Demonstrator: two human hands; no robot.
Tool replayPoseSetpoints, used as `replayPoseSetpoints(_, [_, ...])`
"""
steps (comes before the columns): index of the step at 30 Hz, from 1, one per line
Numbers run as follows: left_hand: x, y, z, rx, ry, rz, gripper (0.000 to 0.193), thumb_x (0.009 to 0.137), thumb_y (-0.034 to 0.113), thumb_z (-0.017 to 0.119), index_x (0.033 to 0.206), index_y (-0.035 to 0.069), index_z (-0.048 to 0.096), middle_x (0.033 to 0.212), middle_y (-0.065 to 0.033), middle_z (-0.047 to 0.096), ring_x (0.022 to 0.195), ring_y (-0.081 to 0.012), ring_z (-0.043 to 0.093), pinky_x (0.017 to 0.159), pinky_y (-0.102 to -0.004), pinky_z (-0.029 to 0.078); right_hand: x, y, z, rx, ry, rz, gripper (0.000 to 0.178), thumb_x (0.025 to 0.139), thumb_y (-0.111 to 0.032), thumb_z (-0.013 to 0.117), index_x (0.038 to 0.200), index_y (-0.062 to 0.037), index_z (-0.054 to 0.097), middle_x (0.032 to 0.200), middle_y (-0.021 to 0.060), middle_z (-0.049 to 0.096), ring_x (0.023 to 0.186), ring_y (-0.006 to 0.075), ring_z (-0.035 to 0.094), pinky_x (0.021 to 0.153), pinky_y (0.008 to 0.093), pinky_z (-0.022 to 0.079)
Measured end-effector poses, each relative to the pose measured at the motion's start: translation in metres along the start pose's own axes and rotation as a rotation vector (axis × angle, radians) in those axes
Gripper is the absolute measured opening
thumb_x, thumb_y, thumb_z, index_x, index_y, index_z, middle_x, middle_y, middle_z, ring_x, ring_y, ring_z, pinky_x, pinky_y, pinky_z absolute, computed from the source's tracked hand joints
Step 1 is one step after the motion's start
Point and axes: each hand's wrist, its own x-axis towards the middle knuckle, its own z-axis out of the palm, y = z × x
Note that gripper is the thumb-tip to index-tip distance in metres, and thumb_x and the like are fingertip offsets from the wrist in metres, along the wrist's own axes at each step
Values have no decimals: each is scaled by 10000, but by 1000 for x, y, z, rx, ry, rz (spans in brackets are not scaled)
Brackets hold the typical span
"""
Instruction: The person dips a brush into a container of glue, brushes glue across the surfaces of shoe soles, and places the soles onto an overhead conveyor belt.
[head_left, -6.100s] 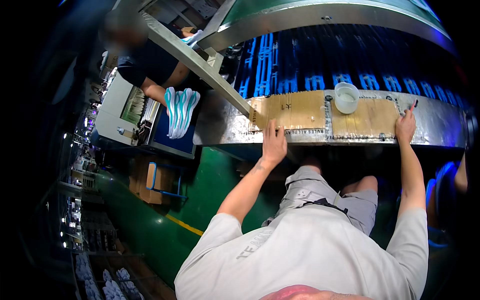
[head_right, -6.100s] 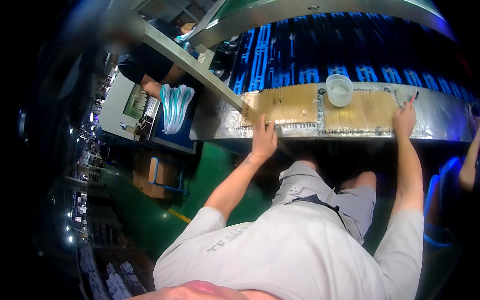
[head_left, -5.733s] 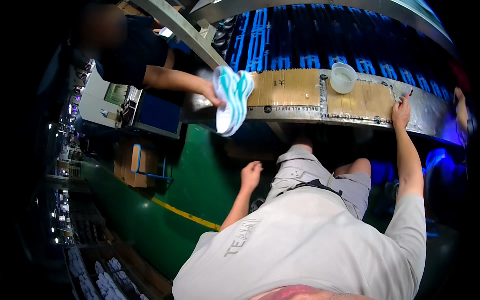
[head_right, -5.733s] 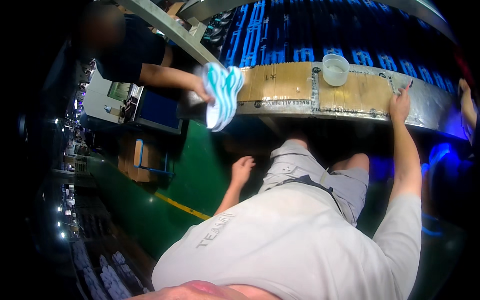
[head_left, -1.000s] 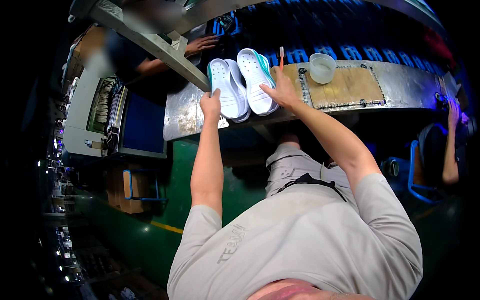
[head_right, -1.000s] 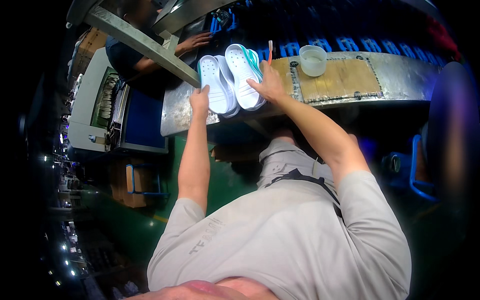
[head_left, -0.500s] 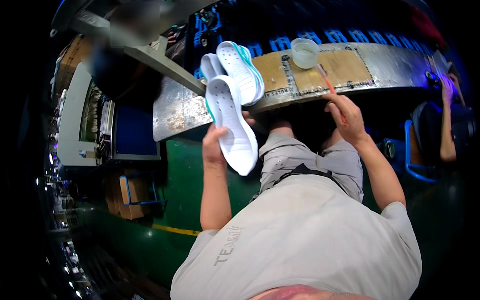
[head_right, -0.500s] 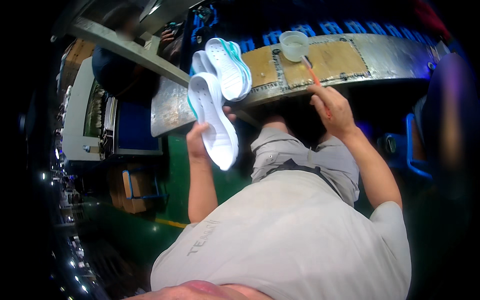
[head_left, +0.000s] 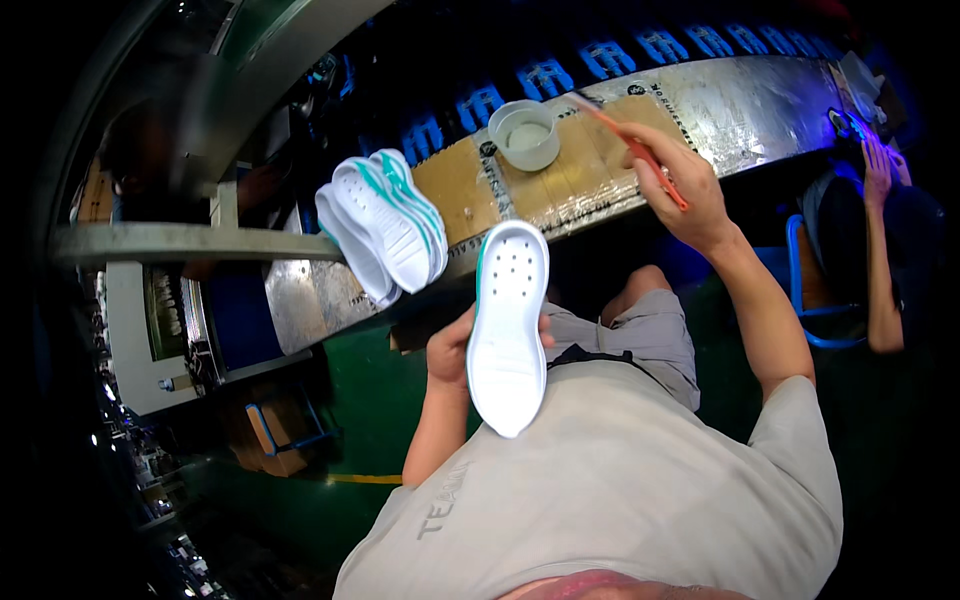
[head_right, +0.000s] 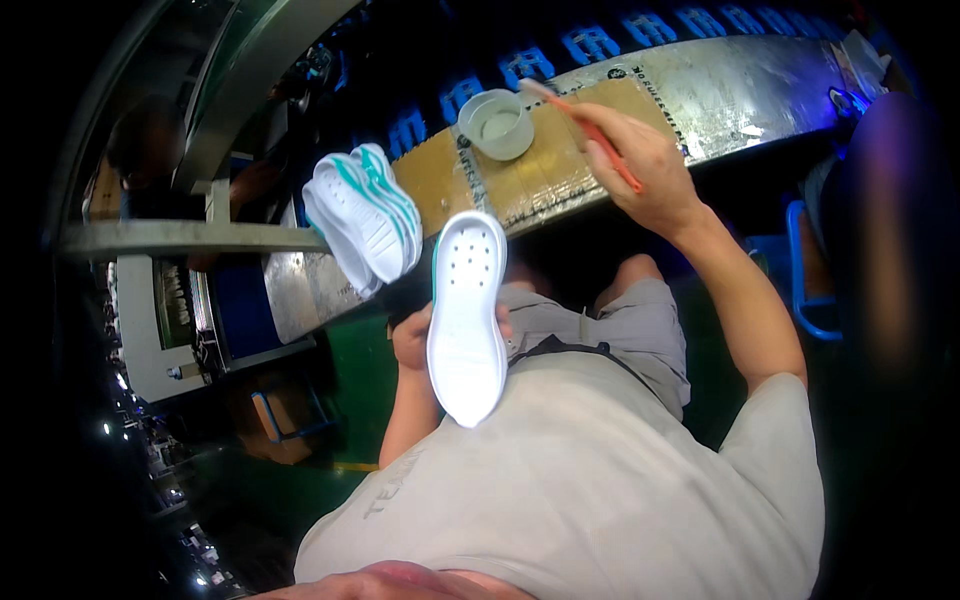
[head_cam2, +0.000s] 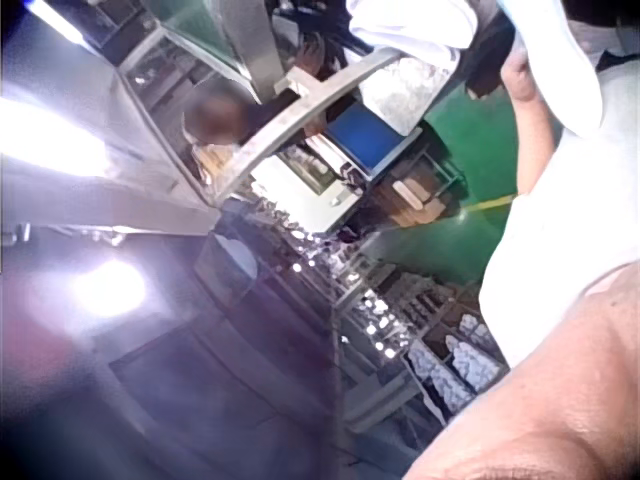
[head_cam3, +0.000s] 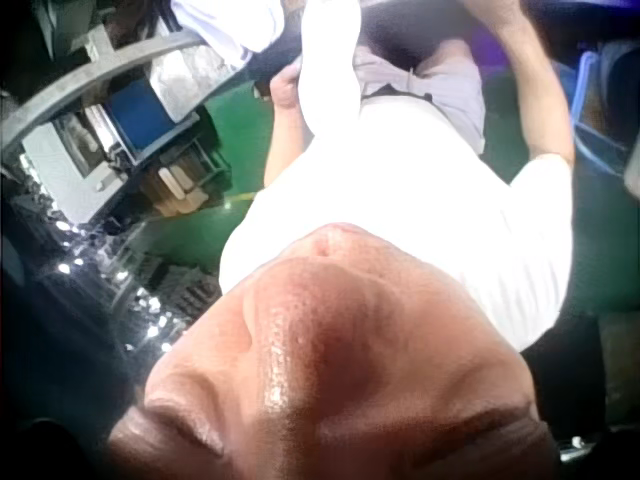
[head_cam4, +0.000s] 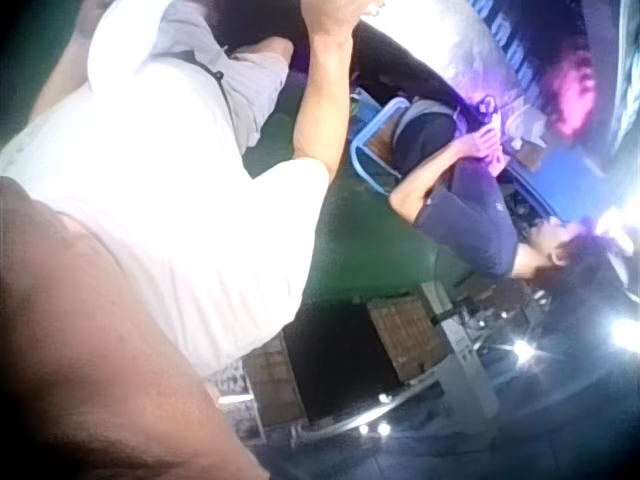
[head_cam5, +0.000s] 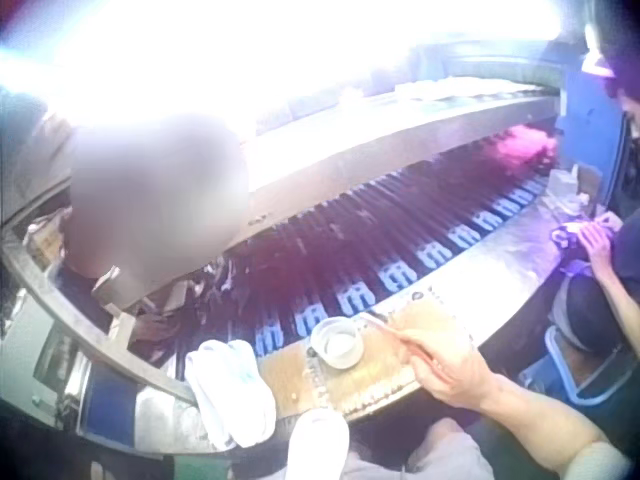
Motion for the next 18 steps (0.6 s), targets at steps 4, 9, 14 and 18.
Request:
replayPoseSetpoints(4, [10, 2, 10, -13, -56, 12, 873, 900, 418, 657, 1554, -63, 335, 1372, -352, 551, 1225, -503, 611, 1072, -579, 502, 51, 23, 15, 95, -129, 42, 229, 958, -137, 680, 1159, -29, 704, 962, 157, 740, 839, 278, 724, 751, 365, 556])
replayPoseSetpoints(9, [8, 26, 67, -110, -35, -5, 1025, 842, 622, 714, 1562, -9, 345, 1302, -334, 538, 1168, -478, 623, 900, -506, 621, 105, 17, 33, 234, -411, 566, 292, 1011, -297, 644, 1067, -29, 744, 910, 161, 745, 823, 319, 712, 738, 370, 547])
replayPoseSetpoints(14, [4, 64, 112, 1, 13, -9, 1030, 855, 660, 686, 1578, 18, 330, 1302, -340, 539, 1152, -475, 635, 915, -508, 615, 122, 35, 59, 136, -392, 422, 310, 1009, -323, 636, 1059, -35, 739, 939, 189, 748, 887, 373, 713, 812, 441, 544])
replayPoseSetpoints(18, [5, 94, 135, 18, 26, 53, 1023, 865, 667, 672, 1583, 25, 328, 1306, -352, 553, 1169, -483, 637, 918, -512, 612, 135, 23, 56, 24, -520, 500, 278, 1002, -257, 645, 1110, -19, 741, 1013, 189, 755, 945, 363, 721, 843, 412, 556])
